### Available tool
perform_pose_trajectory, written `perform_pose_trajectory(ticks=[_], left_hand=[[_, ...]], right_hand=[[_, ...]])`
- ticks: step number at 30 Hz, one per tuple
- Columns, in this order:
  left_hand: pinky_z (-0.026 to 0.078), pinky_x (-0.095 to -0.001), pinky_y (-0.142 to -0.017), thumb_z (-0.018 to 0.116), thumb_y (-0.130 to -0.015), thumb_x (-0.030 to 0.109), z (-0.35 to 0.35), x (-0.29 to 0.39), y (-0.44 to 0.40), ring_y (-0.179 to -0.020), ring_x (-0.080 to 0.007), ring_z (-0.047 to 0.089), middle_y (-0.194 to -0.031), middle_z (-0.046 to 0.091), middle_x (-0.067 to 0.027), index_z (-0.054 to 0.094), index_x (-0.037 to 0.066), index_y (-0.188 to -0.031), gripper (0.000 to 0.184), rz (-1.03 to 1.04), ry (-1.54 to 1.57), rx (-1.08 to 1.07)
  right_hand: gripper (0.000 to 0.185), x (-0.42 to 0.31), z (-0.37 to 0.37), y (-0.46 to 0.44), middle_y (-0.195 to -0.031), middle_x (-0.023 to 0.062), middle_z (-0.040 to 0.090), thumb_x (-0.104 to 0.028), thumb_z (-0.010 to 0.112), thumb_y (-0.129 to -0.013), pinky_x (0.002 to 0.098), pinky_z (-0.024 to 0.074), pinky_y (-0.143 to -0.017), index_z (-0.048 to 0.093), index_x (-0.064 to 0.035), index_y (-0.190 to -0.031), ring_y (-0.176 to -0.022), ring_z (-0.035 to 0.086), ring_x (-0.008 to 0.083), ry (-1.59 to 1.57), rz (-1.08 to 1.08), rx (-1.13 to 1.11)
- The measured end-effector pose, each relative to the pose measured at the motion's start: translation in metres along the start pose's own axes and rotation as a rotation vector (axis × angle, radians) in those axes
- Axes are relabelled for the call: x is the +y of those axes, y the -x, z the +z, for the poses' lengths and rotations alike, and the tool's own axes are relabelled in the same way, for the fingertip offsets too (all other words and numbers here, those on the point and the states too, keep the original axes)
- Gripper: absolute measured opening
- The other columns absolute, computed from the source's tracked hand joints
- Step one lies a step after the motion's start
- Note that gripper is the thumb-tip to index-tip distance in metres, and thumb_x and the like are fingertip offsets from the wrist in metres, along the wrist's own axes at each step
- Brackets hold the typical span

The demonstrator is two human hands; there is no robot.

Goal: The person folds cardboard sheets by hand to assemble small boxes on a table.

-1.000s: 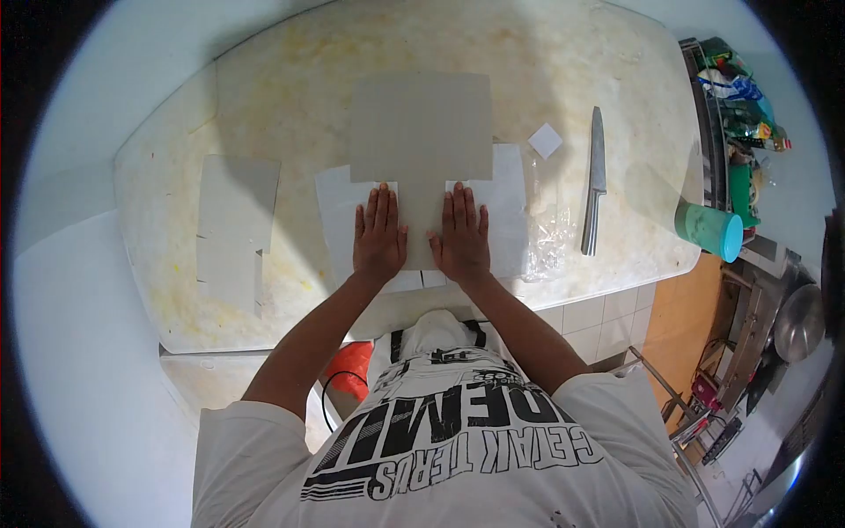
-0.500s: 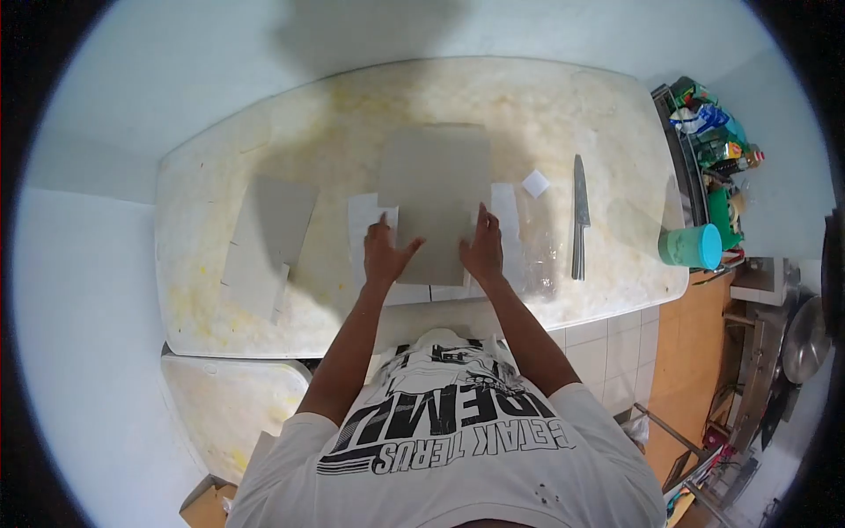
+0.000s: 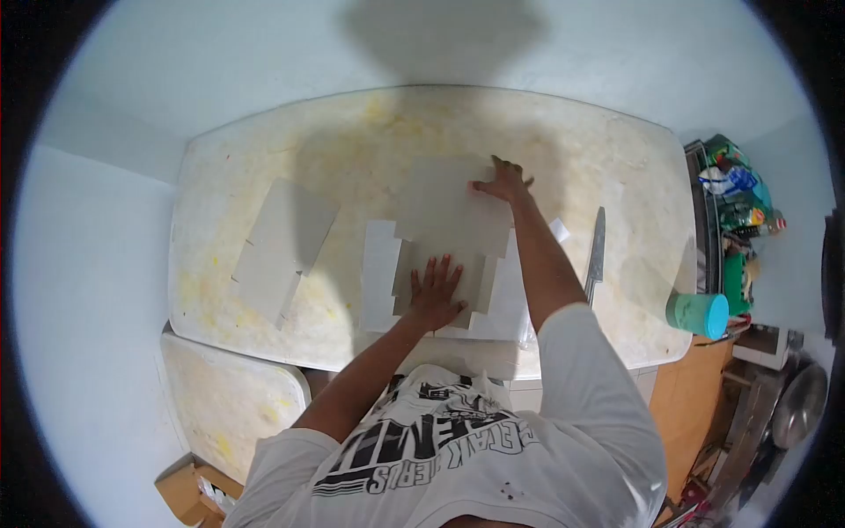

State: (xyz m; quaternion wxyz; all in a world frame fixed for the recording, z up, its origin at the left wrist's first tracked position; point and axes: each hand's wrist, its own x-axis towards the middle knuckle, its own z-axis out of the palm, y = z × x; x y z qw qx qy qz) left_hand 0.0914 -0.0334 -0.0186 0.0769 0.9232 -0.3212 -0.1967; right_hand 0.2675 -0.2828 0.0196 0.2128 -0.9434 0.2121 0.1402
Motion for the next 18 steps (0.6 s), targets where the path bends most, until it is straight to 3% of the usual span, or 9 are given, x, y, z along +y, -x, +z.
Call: perform_pose_trajectory(ticks=[2, 5, 6, 9, 10, 12, 14, 17, 18], left_hand=[[0.007, -0.0681, -0.106, 0.051, -0.085, 0.056, 0.002, -0.001, 0.001, -0.143, -0.0382, -0.001, -0.157, -0.003, -0.0118, 0.016, 0.020, -0.150, 0.082, 0.011, 0.010, -0.004], [0.007, -0.0675, -0.106, 0.051, -0.086, 0.054, -0.009, -0.005, 0.003, -0.143, -0.0386, -0.002, -0.157, -0.004, -0.0118, 0.015, 0.019, -0.150, 0.081, 0.022, 0.057, -0.055], [0.007, -0.0672, -0.106, 0.051, -0.087, 0.053, -0.011, -0.006, 0.003, -0.143, -0.0389, -0.002, -0.157, -0.004, -0.0118, 0.015, 0.019, -0.150, 0.080, 0.029, 0.081, -0.076], [0.006, -0.0672, -0.106, 0.060, -0.079, 0.059, -0.001, -0.021, -0.002, -0.143, -0.0397, -0.003, -0.156, -0.004, -0.0141, 0.013, 0.013, -0.150, 0.096, 0.058, 0.176, -0.095], [0.003, -0.0677, -0.105, 0.061, -0.074, 0.064, -0.004, -0.020, 0.004, -0.142, -0.0410, -0.006, -0.156, -0.007, -0.0166, 0.009, 0.011, -0.149, 0.106, -0.096, 0.186, -0.048], [-0.003, -0.0689, -0.104, 0.063, -0.064, 0.076, -0.015, -0.021, 0.017, -0.141, -0.0435, -0.012, -0.154, -0.012, -0.0215, 0.001, 0.007, -0.149, 0.126, -0.387, 0.192, 0.051], [-0.005, -0.0685, -0.104, 0.066, -0.056, 0.079, -0.014, -0.027, 0.017, -0.140, -0.0437, -0.016, -0.153, -0.014, -0.0239, -0.003, 0.004, -0.148, 0.137, -0.429, 0.183, 0.063], [-0.006, -0.0678, -0.104, 0.067, -0.053, 0.080, -0.011, -0.028, 0.016, -0.139, -0.0436, -0.020, -0.152, -0.017, -0.0247, -0.008, 0.003, -0.148, 0.143, -0.427, 0.220, 0.032], [-0.007, -0.0675, -0.104, 0.067, -0.053, 0.080, -0.013, -0.027, 0.016, -0.138, -0.0436, -0.021, -0.152, -0.018, -0.0245, -0.009, 0.003, -0.147, 0.144, -0.418, 0.227, 0.019]], right_hand=[[0.104, -0.011, -0.006, -0.027, -0.146, 0.0085, 0.037, -0.057, 0.080, -0.060, 0.0728, 0.0239, -0.099, 0.034, -0.0134, -0.143, -0.135, 0.032, 0.0313, 0.230, -0.170, -0.308], [0.091, -0.022, -0.022, -0.054, -0.139, 0.0077, 0.046, -0.051, 0.082, -0.060, 0.0614, 0.0362, -0.100, 0.046, -0.0175, -0.137, -0.129, 0.042, 0.0291, 0.363, -0.404, -0.317], [0.066, -0.031, -0.038, -0.054, -0.123, 0.0093, 0.058, -0.041, 0.081, -0.062, 0.0459, 0.0466, -0.095, 0.061, -0.0157, -0.120, -0.116, 0.054, 0.0274, 0.252, -0.525, -0.325], [0.043, -0.058, -0.081, 0.017, -0.108, 0.0096, 0.063, -0.030, 0.078, -0.065, 0.0387, 0.0503, -0.088, 0.066, -0.0092, -0.101, -0.103, 0.061, 0.0290, 0.265, -0.573, -0.241], [0.032, -0.058, -0.086, 0.043, -0.105, 0.0097, 0.063, -0.019, 0.073, -0.069, 0.0434, 0.0510, -0.084, 0.063, -0.0059, -0.097, -0.099, 0.061, 0.0302, 0.256, -0.623, -0.134], [0.029, -0.049, -0.076, 0.069, -0.105, 0.0111, 0.063, -0.013, 0.070, -0.071, 0.0437, 0.0516, -0.083, 0.063, -0.0065, -0.099, -0.098, 0.062, 0.0308, 0.166, -0.659, -0.012], [0.027, -0.043, -0.069, 0.086, -0.097, 0.0121, 0.062, -0.009, 0.066, -0.072, 0.0433, 0.0506, -0.076, 0.057, -0.0056, -0.098, -0.091, 0.061, 0.0334, 0.184, -0.648, 0.057], [0.043, -0.051, -0.065, 0.110, -0.108, 0.0131, 0.059, -0.012, 0.067, -0.074, 0.0480, 0.0467, -0.087, 0.054, -0.0107, -0.115, -0.106, 0.056, 0.0329, 0.163, -0.504, 0.001], [0.049, -0.051, -0.064, 0.118, -0.116, 0.0131, 0.054, -0.015, 0.067, -0.075, 0.0516, 0.0420, -0.091, 0.051, -0.0120, -0.121, -0.114, 0.050, 0.0326, 0.255, -0.531, 0.215]])
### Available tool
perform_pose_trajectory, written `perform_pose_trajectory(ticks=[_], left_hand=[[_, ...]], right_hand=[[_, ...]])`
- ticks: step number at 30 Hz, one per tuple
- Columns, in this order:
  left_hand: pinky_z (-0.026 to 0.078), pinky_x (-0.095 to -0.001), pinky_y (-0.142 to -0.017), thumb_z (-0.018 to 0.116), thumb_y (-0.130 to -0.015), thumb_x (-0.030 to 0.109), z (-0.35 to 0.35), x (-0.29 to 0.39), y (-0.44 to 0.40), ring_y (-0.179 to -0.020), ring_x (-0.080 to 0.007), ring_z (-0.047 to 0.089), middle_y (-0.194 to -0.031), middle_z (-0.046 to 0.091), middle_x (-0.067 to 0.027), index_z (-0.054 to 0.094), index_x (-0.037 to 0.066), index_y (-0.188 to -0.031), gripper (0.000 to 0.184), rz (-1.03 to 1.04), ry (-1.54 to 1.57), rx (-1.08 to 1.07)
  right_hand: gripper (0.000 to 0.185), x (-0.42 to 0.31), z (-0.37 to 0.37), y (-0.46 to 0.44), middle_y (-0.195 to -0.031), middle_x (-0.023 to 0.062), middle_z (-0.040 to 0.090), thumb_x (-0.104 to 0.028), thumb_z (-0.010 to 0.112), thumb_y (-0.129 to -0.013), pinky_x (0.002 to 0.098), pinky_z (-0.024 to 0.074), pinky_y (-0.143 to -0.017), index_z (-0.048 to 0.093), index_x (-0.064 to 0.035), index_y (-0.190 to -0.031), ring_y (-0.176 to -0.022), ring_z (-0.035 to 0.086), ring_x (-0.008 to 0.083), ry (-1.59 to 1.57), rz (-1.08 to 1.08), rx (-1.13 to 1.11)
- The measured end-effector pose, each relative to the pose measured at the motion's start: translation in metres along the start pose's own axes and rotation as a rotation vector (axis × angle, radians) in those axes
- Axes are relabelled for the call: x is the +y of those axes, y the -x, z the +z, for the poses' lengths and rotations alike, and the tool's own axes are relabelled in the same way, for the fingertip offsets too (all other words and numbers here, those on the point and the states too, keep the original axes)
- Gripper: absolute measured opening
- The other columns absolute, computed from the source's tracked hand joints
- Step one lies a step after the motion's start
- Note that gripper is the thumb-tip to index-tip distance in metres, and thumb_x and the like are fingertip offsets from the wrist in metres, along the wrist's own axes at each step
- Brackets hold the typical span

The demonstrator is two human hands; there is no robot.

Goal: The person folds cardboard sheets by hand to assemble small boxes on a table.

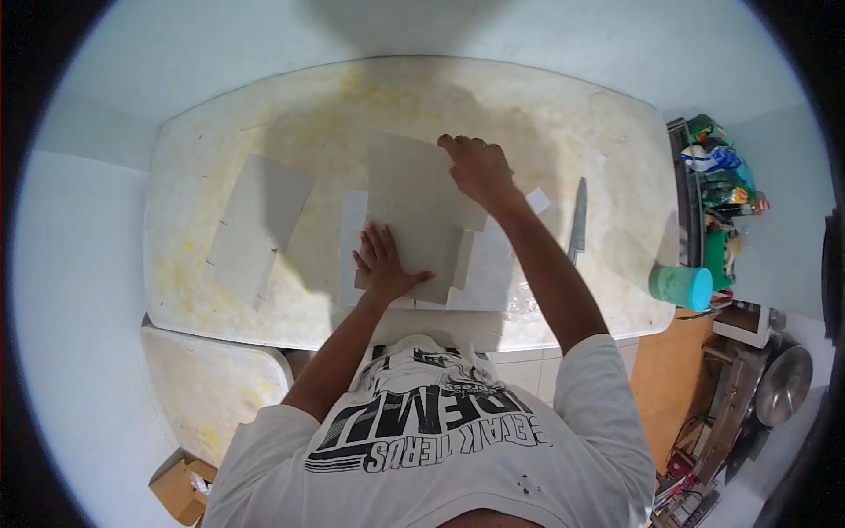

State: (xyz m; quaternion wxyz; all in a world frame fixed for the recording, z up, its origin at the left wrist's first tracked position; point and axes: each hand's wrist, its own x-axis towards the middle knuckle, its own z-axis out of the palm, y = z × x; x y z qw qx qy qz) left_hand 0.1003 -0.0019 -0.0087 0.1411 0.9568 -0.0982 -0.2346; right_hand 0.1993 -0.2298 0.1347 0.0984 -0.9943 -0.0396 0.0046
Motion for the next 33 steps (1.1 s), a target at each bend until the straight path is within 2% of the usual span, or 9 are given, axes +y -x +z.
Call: perform_pose_trajectory(ticks=[2, 4, 8, 14, 20, 26, 30, 32, 33], left_hand=[[-0.002, -0.0639, -0.107, 0.068, -0.058, 0.073, -0.006, 0.006, 0.008, -0.141, -0.0401, -0.012, -0.154, -0.009, -0.0220, -0.002, 0.003, -0.148, 0.135, 0.007, -0.020, 0.063], [0.001, -0.0609, -0.110, 0.066, -0.065, 0.067, 0.002, 0.000, 0.010, -0.143, -0.0369, -0.005, -0.155, -0.002, -0.0195, 0.004, 0.002, -0.148, 0.123, 0.054, -0.087, 0.201], [0.005, -0.0569, -0.112, 0.054, -0.081, 0.055, 0.026, -0.013, 0.005, -0.144, -0.0320, 0.004, -0.156, 0.007, -0.0153, 0.015, 0.001, -0.147, 0.094, 0.159, -0.119, 0.401], [0.010, -0.0548, -0.113, 0.046, -0.089, 0.045, 0.025, -0.012, 0.008, -0.144, -0.0324, 0.008, -0.155, 0.011, -0.0159, 0.021, 0.000, -0.146, 0.077, 0.167, -0.131, 0.461], [0.010, -0.0560, -0.113, 0.045, -0.090, 0.047, 0.026, -0.015, 0.010, -0.143, -0.0329, 0.009, -0.155, 0.010, -0.0159, 0.024, -0.002, -0.144, 0.076, 0.214, -0.125, 0.446], [0.009, -0.0663, -0.107, 0.049, -0.087, 0.048, 0.015, -0.009, 0.016, -0.143, -0.0325, 0.010, -0.156, 0.010, -0.0133, 0.031, 0.008, -0.144, 0.071, 0.477, -0.161, 0.286], [0.008, -0.0751, -0.101, 0.054, -0.084, 0.047, 0.014, 0.004, 0.015, -0.143, -0.0298, 0.011, -0.156, 0.012, -0.0083, 0.036, 0.024, -0.142, 0.065, 0.725, -0.287, 0.143], [0.008, -0.0766, -0.099, 0.059, -0.082, 0.048, 0.006, 0.015, 0.019, -0.143, -0.0301, 0.012, -0.156, 0.012, -0.0082, 0.035, 0.025, -0.143, 0.070, 0.660, -0.252, 0.074], [0.008, -0.0773, -0.098, 0.061, -0.081, 0.048, 0.002, 0.018, 0.018, -0.143, -0.0303, 0.012, -0.156, 0.012, -0.0081, 0.034, 0.026, -0.144, 0.072, 0.637, -0.235, 0.052]], right_hand=[[0.061, -0.016, 0.012, 0.025, -0.133, 0.0132, 0.046, -0.021, 0.066, -0.078, 0.0589, 0.0325, -0.100, 0.044, -0.0145, -0.134, -0.130, 0.038, 0.0320, 0.272, -0.036, 0.377], [0.071, -0.036, 0.078, 0.061, -0.151, 0.0116, 0.023, -0.033, 0.062, -0.082, 0.0662, 0.0149, -0.105, 0.034, -0.0147, -0.144, -0.142, 0.015, 0.0301, 0.105, -0.010, 0.310], [0.074, -0.084, 0.156, 0.173, -0.152, 0.0180, 0.020, -0.044, 0.053, -0.086, 0.0633, 0.0162, -0.107, 0.031, -0.0034, -0.143, -0.142, 0.016, 0.0309, -0.039, -0.091, -0.175], [0.069, -0.062, 0.153, 0.197, -0.153, 0.0183, 0.019, -0.042, 0.046, -0.090, 0.0637, 0.0132, -0.107, 0.027, -0.0031, -0.144, -0.142, 0.017, 0.0316, 0.231, 0.070, -0.100], [0.069, -0.047, 0.175, 0.199, -0.154, 0.0178, 0.013, -0.044, 0.039, -0.094, 0.0650, 0.0080, -0.108, 0.020, -0.0044, -0.147, -0.143, 0.013, 0.0316, 0.009, 0.188, 0.073], [0.078, 0.022, 0.171, 0.075, -0.155, 0.0161, 0.011, -0.053, 0.041, -0.091, 0.0664, 0.0060, -0.107, 0.017, -0.0048, -0.148, -0.143, 0.012, 0.0295, 0.017, 0.481, 0.093], [0.095, 0.066, 0.116, -0.021, -0.133, 0.0202, 0.049, -0.055, 0.063, -0.079, 0.0623, 0.0166, -0.108, 0.020, -0.0031, -0.146, -0.128, 0.043, 0.0332, -0.504, 0.887, -0.085], [0.058, 0.122, 0.171, -0.050, -0.112, 0.0137, 0.064, -0.037, 0.075, -0.074, 0.0431, 0.0396, -0.099, 0.058, -0.0060, -0.119, -0.094, 0.065, 0.0272, -1.034, 0.752, 0.220], [0.051, 0.109, 0.149, -0.039, -0.111, 0.0115, 0.065, -0.034, 0.076, -0.074, 0.0434, 0.0389, -0.099, 0.060, -0.0070, -0.115, -0.095, 0.064, 0.0259, -0.860, 0.655, 0.197]])
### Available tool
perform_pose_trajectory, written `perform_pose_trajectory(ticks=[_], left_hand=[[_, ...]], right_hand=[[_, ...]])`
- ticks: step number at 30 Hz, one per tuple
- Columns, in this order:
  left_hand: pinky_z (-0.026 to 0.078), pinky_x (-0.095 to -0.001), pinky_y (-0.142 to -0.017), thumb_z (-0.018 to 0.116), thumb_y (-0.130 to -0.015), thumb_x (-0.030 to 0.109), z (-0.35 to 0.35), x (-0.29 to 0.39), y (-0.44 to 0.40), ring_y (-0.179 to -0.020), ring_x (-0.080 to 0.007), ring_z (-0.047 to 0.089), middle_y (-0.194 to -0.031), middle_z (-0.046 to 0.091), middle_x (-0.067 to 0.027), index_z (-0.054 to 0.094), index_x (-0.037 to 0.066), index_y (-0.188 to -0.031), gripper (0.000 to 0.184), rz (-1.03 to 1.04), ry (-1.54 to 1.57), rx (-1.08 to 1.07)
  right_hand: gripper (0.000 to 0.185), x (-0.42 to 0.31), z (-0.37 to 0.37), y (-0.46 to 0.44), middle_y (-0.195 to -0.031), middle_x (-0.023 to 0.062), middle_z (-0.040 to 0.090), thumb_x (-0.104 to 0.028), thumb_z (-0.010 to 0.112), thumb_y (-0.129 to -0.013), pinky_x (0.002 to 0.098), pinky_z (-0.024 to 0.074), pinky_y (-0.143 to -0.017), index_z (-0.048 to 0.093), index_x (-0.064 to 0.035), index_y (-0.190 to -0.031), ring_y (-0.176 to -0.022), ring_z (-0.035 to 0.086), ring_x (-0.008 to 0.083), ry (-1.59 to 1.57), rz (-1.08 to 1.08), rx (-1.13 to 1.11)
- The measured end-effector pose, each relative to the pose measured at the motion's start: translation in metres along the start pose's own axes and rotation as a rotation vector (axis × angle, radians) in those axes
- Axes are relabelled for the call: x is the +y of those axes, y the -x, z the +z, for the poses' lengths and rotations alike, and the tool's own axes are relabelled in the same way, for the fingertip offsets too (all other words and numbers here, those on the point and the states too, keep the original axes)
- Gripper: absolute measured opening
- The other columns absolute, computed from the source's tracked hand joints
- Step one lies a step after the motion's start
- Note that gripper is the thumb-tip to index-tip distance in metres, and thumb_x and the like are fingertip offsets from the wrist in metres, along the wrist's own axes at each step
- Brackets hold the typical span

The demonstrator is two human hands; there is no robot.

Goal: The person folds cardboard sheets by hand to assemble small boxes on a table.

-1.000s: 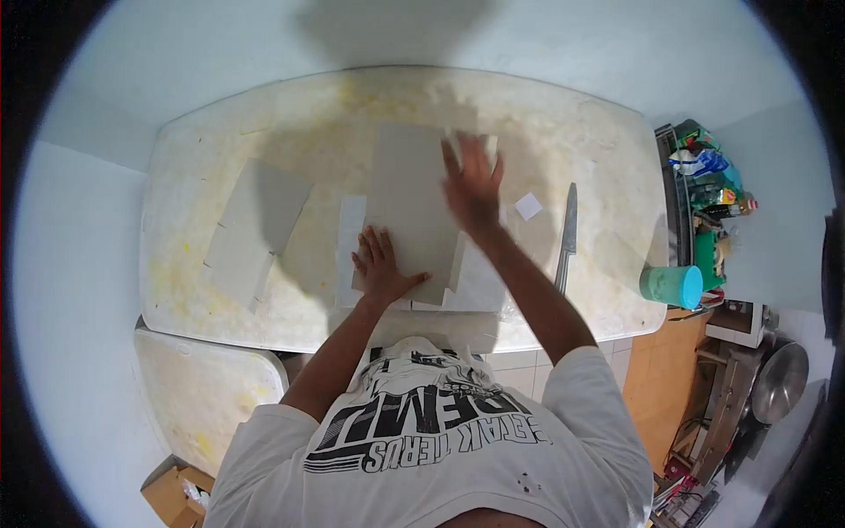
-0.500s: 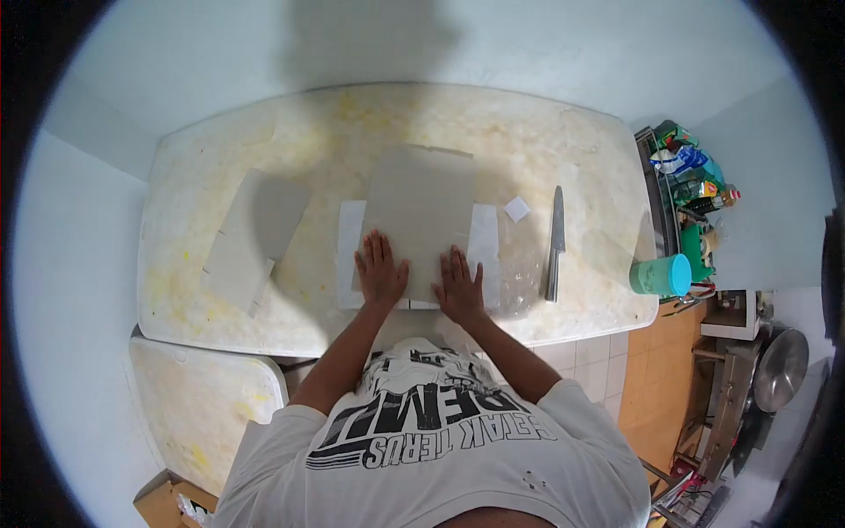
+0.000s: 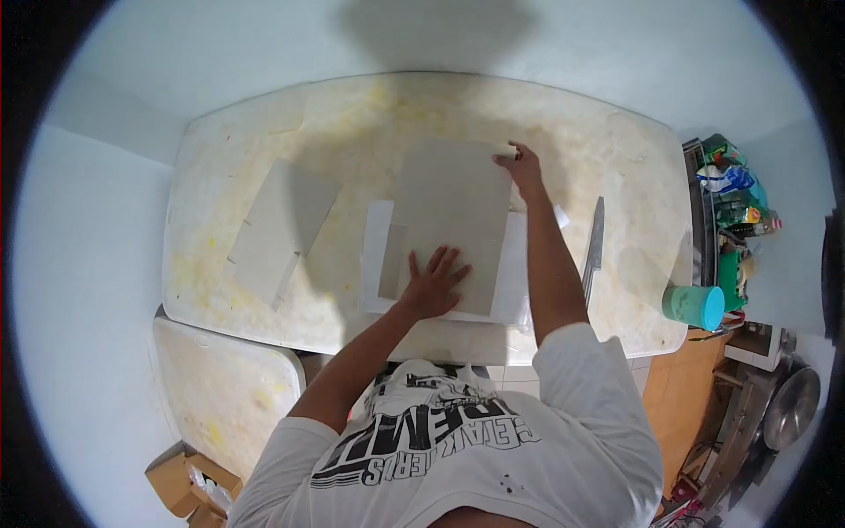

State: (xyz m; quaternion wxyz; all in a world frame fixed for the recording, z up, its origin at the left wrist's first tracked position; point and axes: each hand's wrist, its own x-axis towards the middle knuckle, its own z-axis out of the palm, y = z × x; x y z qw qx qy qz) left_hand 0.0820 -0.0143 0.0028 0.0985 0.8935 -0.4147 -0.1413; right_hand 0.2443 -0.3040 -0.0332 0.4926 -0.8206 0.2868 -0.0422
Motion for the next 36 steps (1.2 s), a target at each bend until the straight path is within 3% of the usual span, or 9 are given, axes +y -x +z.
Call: perform_pose_trajectory(ticks=[2, 8, 11, 18, 20, 22, 25, 33, 36], left_hand=[[0.008, -0.0771, -0.098, 0.063, -0.078, 0.050, 0.004, -0.008, -0.005, -0.143, -0.0297, 0.011, -0.155, 0.014, -0.0081, 0.033, 0.026, -0.144, 0.076, -0.008, 0.073, -0.038], [0.007, -0.0730, -0.103, 0.067, -0.070, 0.057, -0.002, -0.004, -0.006, -0.143, -0.0275, 0.012, -0.153, 0.020, -0.0057, 0.036, 0.025, -0.142, 0.085, -0.086, 0.148, -0.013], [0.017, -0.0630, -0.106, 0.066, -0.071, 0.056, 0.046, -0.029, -0.022, -0.137, -0.0299, 0.024, -0.147, 0.032, -0.0093, 0.039, 0.022, -0.140, 0.081, 0.070, 0.370, 0.047], [0.033, -0.0508, -0.103, 0.064, -0.078, 0.045, 0.077, -0.059, 0.032, -0.122, -0.0301, 0.046, -0.130, 0.052, -0.0126, 0.052, 0.017, -0.128, 0.058, 0.079, 0.353, 0.359], [0.039, -0.0437, -0.099, 0.062, -0.084, 0.030, 0.022, -0.056, 0.092, -0.115, -0.0314, 0.052, -0.121, 0.057, -0.0144, 0.057, 0.010, -0.120, 0.042, -0.241, -0.071, 0.293], [0.037, -0.0440, -0.102, 0.058, -0.087, 0.022, 0.020, -0.092, 0.128, -0.120, -0.0336, 0.047, -0.128, 0.052, -0.0177, 0.053, 0.003, -0.121, 0.039, -0.595, 0.526, 0.355], [0.036, -0.0433, -0.103, 0.058, -0.088, 0.017, -0.039, -0.074, 0.106, -0.122, -0.0355, 0.045, -0.130, 0.049, -0.0202, 0.051, 0.000, -0.121, 0.038, -0.570, 0.668, 0.689], [0.026, -0.0523, -0.108, 0.063, -0.083, 0.039, -0.060, -0.077, 0.050, -0.136, -0.0356, 0.026, -0.147, 0.029, -0.0172, 0.045, 0.005, -0.133, 0.062, -0.592, 0.232, 0.426], [0.018, -0.0585, -0.110, 0.056, -0.086, 0.044, -0.062, -0.041, 0.035, -0.140, -0.0332, 0.020, -0.152, 0.020, -0.0162, 0.036, 0.006, -0.140, 0.069, -0.383, -0.037, 0.096]], right_hand=[[0.038, -0.078, -0.052, 0.067, -0.108, 0.0072, 0.066, -0.027, 0.077, -0.074, 0.0440, 0.0376, -0.099, 0.065, -0.0089, -0.105, -0.096, 0.063, 0.0231, 0.336, -0.240, -0.006], [0.019, -0.054, -0.073, 0.242, -0.106, 0.0008, 0.065, -0.009, 0.064, -0.081, 0.0521, 0.0312, -0.105, 0.065, -0.0137, -0.099, -0.104, 0.059, 0.0209, 0.398, -0.825, -0.183], [0.031, -0.038, -0.061, 0.291, -0.102, 0.0013, 0.066, 0.004, 0.063, -0.068, 0.0540, 0.0321, -0.105, 0.061, -0.0118, -0.095, -0.103, 0.060, 0.0237, 0.312, -0.752, -0.176], [0.049, -0.041, -0.045, 0.334, -0.109, 0.0075, 0.053, -0.001, 0.054, -0.077, 0.0582, 0.0307, -0.103, 0.056, -0.0160, -0.124, -0.110, 0.051, 0.0244, 0.882, -0.565, -0.283], [0.051, -0.018, -0.034, 0.338, -0.117, 0.0100, 0.048, -0.005, 0.052, -0.082, 0.0616, 0.0286, -0.102, 0.049, -0.0157, -0.131, -0.116, 0.046, 0.0261, 0.914, -0.631, -0.294], [0.052, -0.006, -0.025, 0.344, -0.130, 0.0084, 0.046, -0.004, 0.051, -0.079, 0.0633, 0.0250, -0.103, 0.052, -0.0164, -0.130, -0.127, 0.039, 0.0248, 0.890, -0.681, -0.208], [0.054, -0.001, -0.019, 0.341, -0.141, 0.0068, 0.039, -0.006, 0.052, -0.080, 0.0642, 0.0229, -0.104, 0.049, -0.0162, -0.132, -0.133, 0.034, 0.0254, 0.939, -0.723, -0.188], [0.060, -0.023, -0.028, 0.335, -0.147, 0.0109, 0.032, -0.012, 0.054, -0.083, 0.0682, 0.0167, -0.104, 0.038, -0.0183, -0.141, -0.136, 0.031, 0.0285, 0.995, -0.701, -0.407], [0.061, -0.010, -0.019, 0.339, -0.146, 0.0138, 0.033, -0.014, 0.053, -0.084, 0.0688, 0.0160, -0.104, 0.036, -0.0190, -0.142, -0.135, 0.032, 0.0305, 1.101, -0.712, -0.444]])
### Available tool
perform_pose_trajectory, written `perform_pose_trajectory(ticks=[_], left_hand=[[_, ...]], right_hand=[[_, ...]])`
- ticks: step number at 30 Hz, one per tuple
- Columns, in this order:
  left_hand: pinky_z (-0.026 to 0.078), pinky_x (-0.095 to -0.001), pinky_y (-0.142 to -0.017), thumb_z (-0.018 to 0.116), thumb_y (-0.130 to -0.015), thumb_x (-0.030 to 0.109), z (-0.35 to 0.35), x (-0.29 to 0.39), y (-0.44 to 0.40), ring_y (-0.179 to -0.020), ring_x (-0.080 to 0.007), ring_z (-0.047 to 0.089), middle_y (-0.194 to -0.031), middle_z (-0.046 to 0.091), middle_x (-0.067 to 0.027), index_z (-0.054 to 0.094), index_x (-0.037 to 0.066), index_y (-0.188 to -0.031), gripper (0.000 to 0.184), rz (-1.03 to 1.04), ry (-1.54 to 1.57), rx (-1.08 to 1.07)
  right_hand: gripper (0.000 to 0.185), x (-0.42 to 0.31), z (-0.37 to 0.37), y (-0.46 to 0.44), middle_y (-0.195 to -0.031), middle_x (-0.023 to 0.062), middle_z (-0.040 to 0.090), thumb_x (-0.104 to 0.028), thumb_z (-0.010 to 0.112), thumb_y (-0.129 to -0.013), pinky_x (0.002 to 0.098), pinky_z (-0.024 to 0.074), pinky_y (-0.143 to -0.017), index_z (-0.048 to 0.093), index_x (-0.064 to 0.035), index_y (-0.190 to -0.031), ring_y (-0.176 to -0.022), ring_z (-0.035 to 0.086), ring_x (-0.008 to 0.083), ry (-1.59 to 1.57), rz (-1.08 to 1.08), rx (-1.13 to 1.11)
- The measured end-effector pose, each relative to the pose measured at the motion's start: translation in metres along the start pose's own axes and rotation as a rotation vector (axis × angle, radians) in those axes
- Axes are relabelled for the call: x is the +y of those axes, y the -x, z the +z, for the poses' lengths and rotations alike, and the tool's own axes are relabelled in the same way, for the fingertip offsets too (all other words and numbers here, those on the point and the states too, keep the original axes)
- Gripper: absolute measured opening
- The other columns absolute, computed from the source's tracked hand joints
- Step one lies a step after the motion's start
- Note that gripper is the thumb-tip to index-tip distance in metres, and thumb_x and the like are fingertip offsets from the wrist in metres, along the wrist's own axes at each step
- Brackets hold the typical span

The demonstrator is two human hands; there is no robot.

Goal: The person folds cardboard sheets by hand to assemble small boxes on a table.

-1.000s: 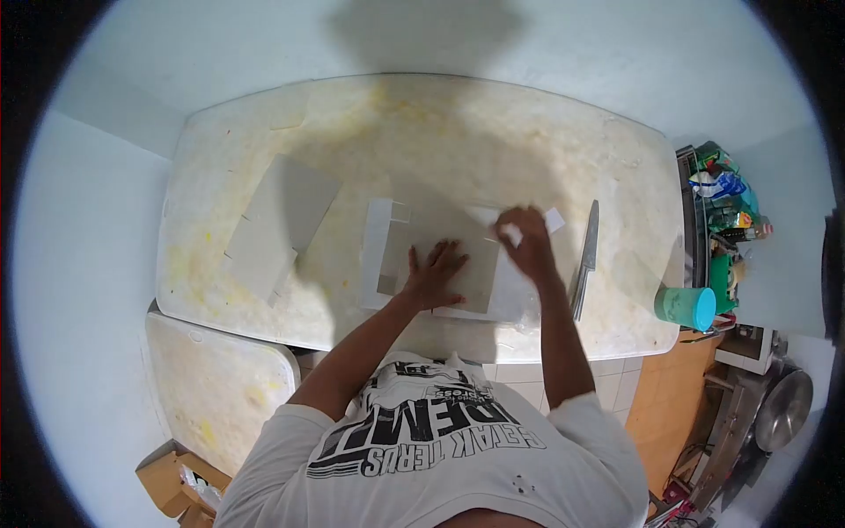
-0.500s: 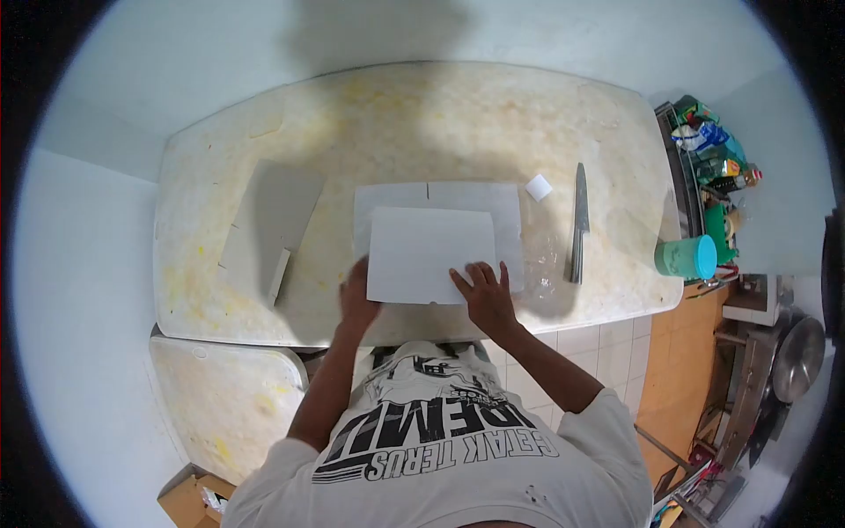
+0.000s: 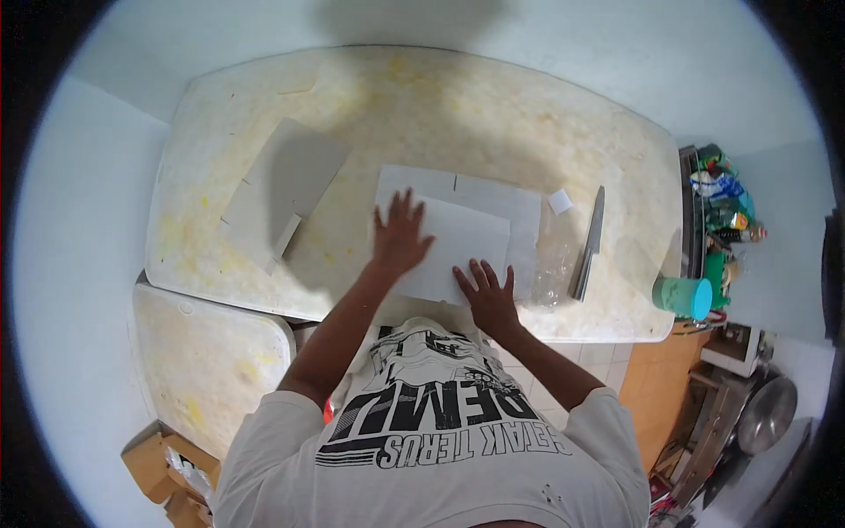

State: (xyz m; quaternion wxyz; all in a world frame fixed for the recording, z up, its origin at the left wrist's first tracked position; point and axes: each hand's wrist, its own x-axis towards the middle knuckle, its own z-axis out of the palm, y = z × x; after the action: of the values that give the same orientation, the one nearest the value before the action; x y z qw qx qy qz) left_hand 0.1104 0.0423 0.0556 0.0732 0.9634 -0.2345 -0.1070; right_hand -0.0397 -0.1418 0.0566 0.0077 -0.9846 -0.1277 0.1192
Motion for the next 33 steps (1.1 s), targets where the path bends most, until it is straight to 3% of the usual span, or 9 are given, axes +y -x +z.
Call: perform_pose_trajectory(ticks=[1, 7, 12, 19, 22, 28, 32, 33], left_hand=[[0.016, -0.0594, -0.110, 0.054, -0.086, 0.045, 0.013, 0.006, -0.001, -0.141, -0.0328, 0.019, -0.153, 0.019, -0.0160, 0.034, 0.006, -0.141, 0.070, 0.014, 0.020, 0.029], [0.013, -0.0607, -0.110, 0.048, -0.090, 0.045, 0.067, 0.006, 0.001, -0.142, -0.0310, 0.017, -0.154, 0.016, -0.0144, 0.026, 0.008, -0.146, 0.070, 0.070, 0.101, 0.144], [0.013, -0.0611, -0.110, 0.050, -0.090, 0.042, 0.069, -0.005, -0.005, -0.142, -0.0291, 0.016, -0.155, 0.016, -0.0109, 0.029, 0.015, -0.146, 0.066, 0.086, 0.165, 0.082], [0.014, -0.0598, -0.111, 0.058, -0.087, 0.038, 0.051, -0.065, -0.032, -0.143, -0.0260, 0.016, -0.156, 0.015, -0.0044, 0.045, 0.032, -0.138, 0.053, 0.435, 0.147, -0.066], [0.011, -0.0593, -0.111, 0.054, -0.089, 0.041, 0.053, -0.078, -0.043, -0.143, -0.0270, 0.013, -0.157, 0.010, -0.0051, 0.035, 0.031, -0.144, 0.059, 0.524, 0.128, -0.064], [0.014, -0.0560, -0.112, 0.047, -0.095, 0.031, 0.052, -0.045, -0.067, -0.142, -0.0283, 0.017, -0.155, 0.014, -0.0091, 0.031, 0.018, -0.145, 0.055, 0.263, -0.063, 0.047], [0.016, -0.0522, -0.113, 0.042, -0.095, 0.029, 0.077, -0.016, -0.072, -0.142, -0.0286, 0.018, -0.154, 0.018, -0.0099, 0.029, 0.010, -0.145, 0.055, 0.245, 0.114, 0.187], [0.016, -0.0513, -0.113, 0.042, -0.094, 0.030, 0.075, -0.018, -0.071, -0.142, -0.0281, 0.018, -0.154, 0.019, -0.0098, 0.029, 0.009, -0.145, 0.057, 0.237, 0.118, 0.190]], right_hand=[[0.061, -0.001, 0.006, -0.001, -0.147, 0.0152, 0.030, -0.023, 0.055, -0.085, 0.0692, 0.0155, -0.103, 0.036, -0.0188, -0.143, -0.136, 0.028, 0.0315, 0.050, -0.007, 0.023], [0.068, -0.002, -0.006, -0.005, -0.150, 0.0134, 0.023, -0.050, 0.055, -0.084, 0.0690, 0.0094, -0.104, 0.038, -0.0172, -0.141, -0.139, 0.021, 0.0306, -0.165, -0.035, -0.091], [0.067, 0.006, 0.006, -0.049, -0.152, 0.0130, 0.020, -0.050, 0.051, -0.087, 0.0685, 0.0062, -0.105, 0.036, -0.0165, -0.142, -0.140, 0.019, 0.0309, -0.179, 0.050, 0.048], [0.070, 0.018, 0.022, -0.093, -0.155, 0.0100, 0.014, -0.049, 0.054, -0.086, 0.0665, 0.0121, -0.105, 0.029, -0.0231, -0.147, -0.143, 0.012, 0.0318, -0.166, 0.027, 0.045], [0.071, 0.023, 0.028, -0.093, -0.156, 0.0098, 0.014, -0.051, 0.052, -0.087, 0.0660, 0.0136, -0.105, 0.028, -0.0223, -0.147, -0.143, 0.014, 0.0307, -0.159, 0.004, 0.083], [0.064, 0.044, 0.032, -0.128, -0.155, 0.0099, 0.016, -0.045, 0.049, -0.089, 0.0670, 0.0120, -0.106, 0.030, -0.0224, -0.146, -0.142, 0.017, 0.0321, -0.175, -0.024, 0.147], [0.057, 0.039, 0.050, -0.150, -0.154, 0.0074, 0.021, -0.033, 0.044, -0.093, 0.0615, 0.0137, -0.109, 0.031, -0.0144, -0.145, -0.142, 0.019, 0.0256, -0.186, 0.074, 0.294], [0.057, 0.039, 0.042, -0.147, -0.155, 0.0049, 0.016, -0.032, 0.037, -0.096, 0.0561, 0.0126, -0.112, 0.022, -0.0113, -0.148, -0.143, 0.015, 0.0228, -0.167, 0.086, 0.228]])
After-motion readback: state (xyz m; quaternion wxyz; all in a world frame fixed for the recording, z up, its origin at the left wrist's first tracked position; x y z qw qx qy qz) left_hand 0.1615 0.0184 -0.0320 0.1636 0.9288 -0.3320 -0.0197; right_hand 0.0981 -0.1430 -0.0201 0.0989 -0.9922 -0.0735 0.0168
